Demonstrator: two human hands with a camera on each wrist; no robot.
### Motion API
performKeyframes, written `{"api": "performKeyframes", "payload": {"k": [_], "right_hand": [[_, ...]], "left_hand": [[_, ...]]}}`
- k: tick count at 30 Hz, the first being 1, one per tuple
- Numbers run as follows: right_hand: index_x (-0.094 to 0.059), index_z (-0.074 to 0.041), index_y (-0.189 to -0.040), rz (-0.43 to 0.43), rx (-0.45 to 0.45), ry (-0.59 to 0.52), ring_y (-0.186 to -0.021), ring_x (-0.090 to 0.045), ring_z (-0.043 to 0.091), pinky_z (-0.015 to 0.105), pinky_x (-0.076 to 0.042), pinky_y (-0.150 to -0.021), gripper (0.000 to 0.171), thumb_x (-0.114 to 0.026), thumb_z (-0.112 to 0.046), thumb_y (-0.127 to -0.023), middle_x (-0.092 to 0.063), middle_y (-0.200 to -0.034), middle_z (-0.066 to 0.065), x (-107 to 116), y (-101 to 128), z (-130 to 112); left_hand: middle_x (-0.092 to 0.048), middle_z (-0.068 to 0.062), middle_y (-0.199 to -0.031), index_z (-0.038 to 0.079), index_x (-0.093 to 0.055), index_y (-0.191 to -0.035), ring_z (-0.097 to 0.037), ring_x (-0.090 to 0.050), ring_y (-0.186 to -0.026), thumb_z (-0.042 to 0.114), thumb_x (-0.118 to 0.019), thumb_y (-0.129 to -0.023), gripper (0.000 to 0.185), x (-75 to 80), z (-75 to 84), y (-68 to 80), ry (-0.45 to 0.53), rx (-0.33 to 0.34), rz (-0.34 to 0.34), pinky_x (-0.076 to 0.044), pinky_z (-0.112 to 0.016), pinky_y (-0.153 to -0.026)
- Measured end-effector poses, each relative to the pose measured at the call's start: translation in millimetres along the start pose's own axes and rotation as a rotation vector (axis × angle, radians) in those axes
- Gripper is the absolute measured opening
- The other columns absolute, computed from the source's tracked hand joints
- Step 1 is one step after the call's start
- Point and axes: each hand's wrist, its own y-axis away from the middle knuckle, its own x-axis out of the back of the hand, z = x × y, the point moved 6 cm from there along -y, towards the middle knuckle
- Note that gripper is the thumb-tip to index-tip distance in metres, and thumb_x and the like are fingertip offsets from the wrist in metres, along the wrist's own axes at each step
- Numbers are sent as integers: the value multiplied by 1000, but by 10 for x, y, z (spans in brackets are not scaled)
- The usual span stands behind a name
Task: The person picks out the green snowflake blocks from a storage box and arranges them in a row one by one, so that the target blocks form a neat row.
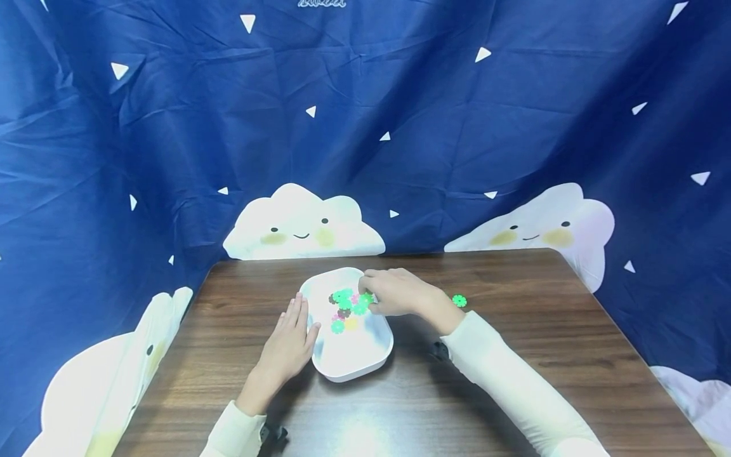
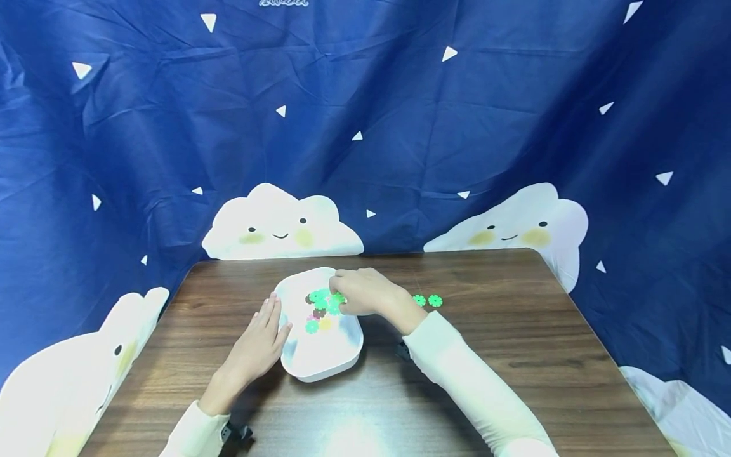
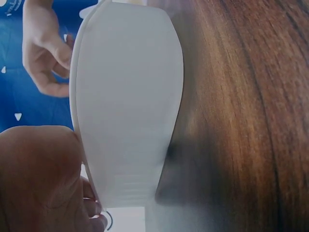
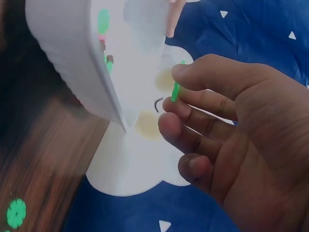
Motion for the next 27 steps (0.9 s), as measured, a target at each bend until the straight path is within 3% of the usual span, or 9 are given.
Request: {"api": "performKeyframes", "payload": {"k": [9, 27], "right_hand": [[-67, -23, -102, 89, -12, 0, -63, -48, 10, 25, -40, -58, 19, -69, -26, -84, -56, -87, -10, 137, 240, 192], [-67, -22, -106, 136, -124, -28, -72, -52, 9, 31, -46, -64, 23, -71, -28, -84, -62, -97, -6, 229, 714, 617]], "left_hand": [[-14, -20, -163, -6, -22, -153, -35, -16, -152, 40, -38, -105, 69, 26, 19, 11, 6, 2, 17, -23, -54, -121], [-12, -20, -164, -5, -20, -153, -34, -13, -152, 41, -37, -105, 68, 27, 16, 4, 13, 6, -8, -20, -53, -122]]}}
